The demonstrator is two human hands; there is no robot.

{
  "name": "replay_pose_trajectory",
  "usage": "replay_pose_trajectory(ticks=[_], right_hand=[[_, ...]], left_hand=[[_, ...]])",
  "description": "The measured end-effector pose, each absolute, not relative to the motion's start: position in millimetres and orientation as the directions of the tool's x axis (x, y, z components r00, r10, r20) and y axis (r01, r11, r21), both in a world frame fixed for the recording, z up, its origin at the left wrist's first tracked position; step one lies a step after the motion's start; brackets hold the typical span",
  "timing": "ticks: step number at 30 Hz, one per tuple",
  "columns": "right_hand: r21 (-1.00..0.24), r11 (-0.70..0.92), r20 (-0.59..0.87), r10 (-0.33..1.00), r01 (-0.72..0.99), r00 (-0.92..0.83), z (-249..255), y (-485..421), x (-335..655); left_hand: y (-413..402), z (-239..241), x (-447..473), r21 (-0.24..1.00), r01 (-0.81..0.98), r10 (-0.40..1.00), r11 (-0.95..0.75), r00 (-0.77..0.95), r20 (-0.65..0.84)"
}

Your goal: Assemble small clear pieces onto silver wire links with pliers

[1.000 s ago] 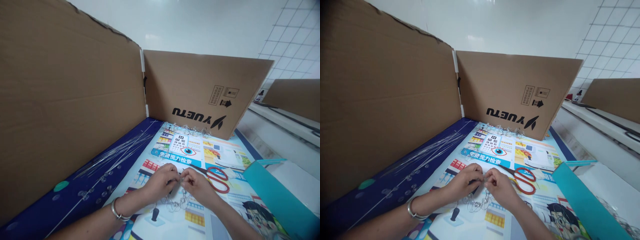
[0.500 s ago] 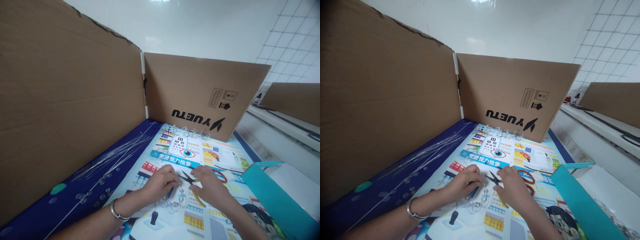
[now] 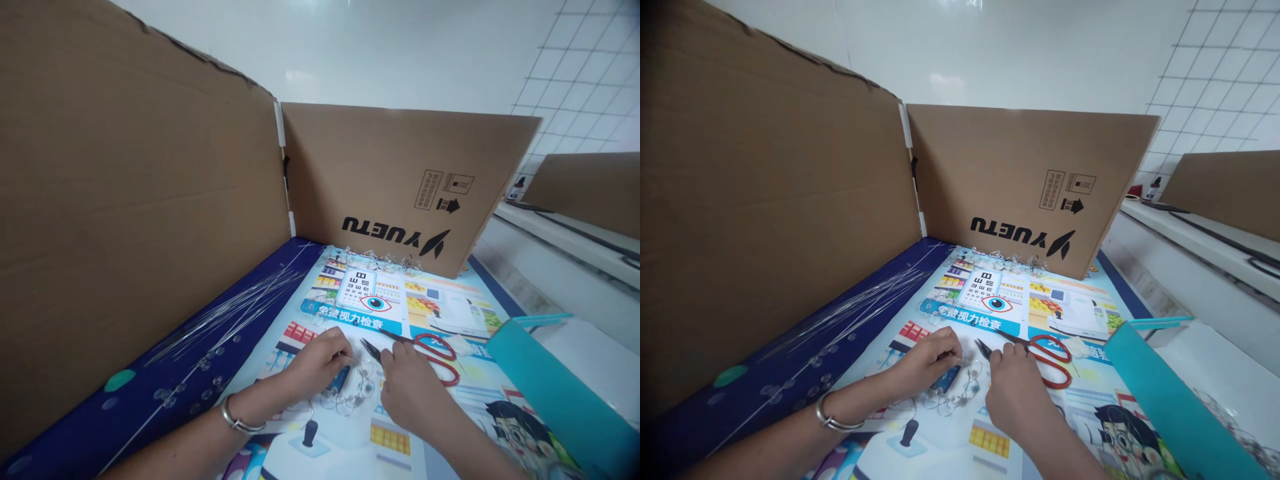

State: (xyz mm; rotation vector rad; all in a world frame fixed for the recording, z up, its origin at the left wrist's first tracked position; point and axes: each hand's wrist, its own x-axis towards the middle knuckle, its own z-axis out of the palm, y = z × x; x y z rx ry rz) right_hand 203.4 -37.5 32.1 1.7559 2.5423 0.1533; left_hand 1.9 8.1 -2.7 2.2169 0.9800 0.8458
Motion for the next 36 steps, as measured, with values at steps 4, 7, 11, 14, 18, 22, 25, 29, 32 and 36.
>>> replay_pose_trajectory(ticks=[4, 7, 11, 14, 18, 22, 25, 29, 32, 36], right_hand=[[0.127, 0.322, 0.055, 0.942, 0.938, -0.331, 22.7, -33.9, 200.3], [0.129, 0.305, 0.068, 0.947, 0.943, -0.316, 21.0, -33.3, 200.3], [0.150, 0.288, 0.078, 0.950, 0.946, -0.302, 22.9, -37.7, 197.8], [0.164, 0.271, 0.088, 0.954, 0.949, -0.288, 21.5, -39.1, 195.5], [0.174, 0.223, 0.108, 0.964, 0.959, -0.243, 15.6, -34.7, 195.6], [0.160, 0.247, 0.068, 0.963, 0.956, -0.261, 21.1, -36.9, 200.0], [0.127, 0.311, -0.030, 0.950, 0.942, -0.310, 32.0, -45.9, 201.4], [0.185, 0.286, -0.067, 0.958, 0.940, -0.279, 33.1, -50.0, 197.1], [0.241, 0.253, 0.014, 0.964, 0.937, -0.264, 23.8, -41.2, 197.0], [0.195, 0.273, 0.020, 0.959, 0.942, -0.282, 18.1, -29.5, 205.3]], left_hand=[[7.6, -2.4, 2.9, 0.675, 0.466, 0.788, -0.572, 0.541, 0.294], [7.7, -2.6, 3.5, 0.655, 0.490, 0.787, -0.576, 0.548, 0.282], [7.2, -2.5, 3.9, 0.614, 0.533, 0.789, -0.582, 0.550, 0.271], [6.0, -1.5, 3.9, 0.573, 0.559, 0.783, -0.599, 0.558, 0.274], [4.7, 0.0, 3.9, 0.534, 0.576, 0.772, -0.620, 0.570, 0.282], [4.3, 0.3, 3.7, 0.522, 0.581, 0.769, -0.625, 0.574, 0.282], [3.6, 0.1, 3.1, 0.510, 0.587, 0.766, -0.629, 0.581, 0.277], [2.7, 0.0, 2.8, 0.496, 0.584, 0.756, -0.643, 0.590, 0.285], [2.3, 0.2, 3.5, 0.503, 0.572, 0.751, -0.648, 0.592, 0.292], [1.1, 1.2, 4.2, 0.512, 0.557, 0.742, -0.654, 0.603, 0.291]])
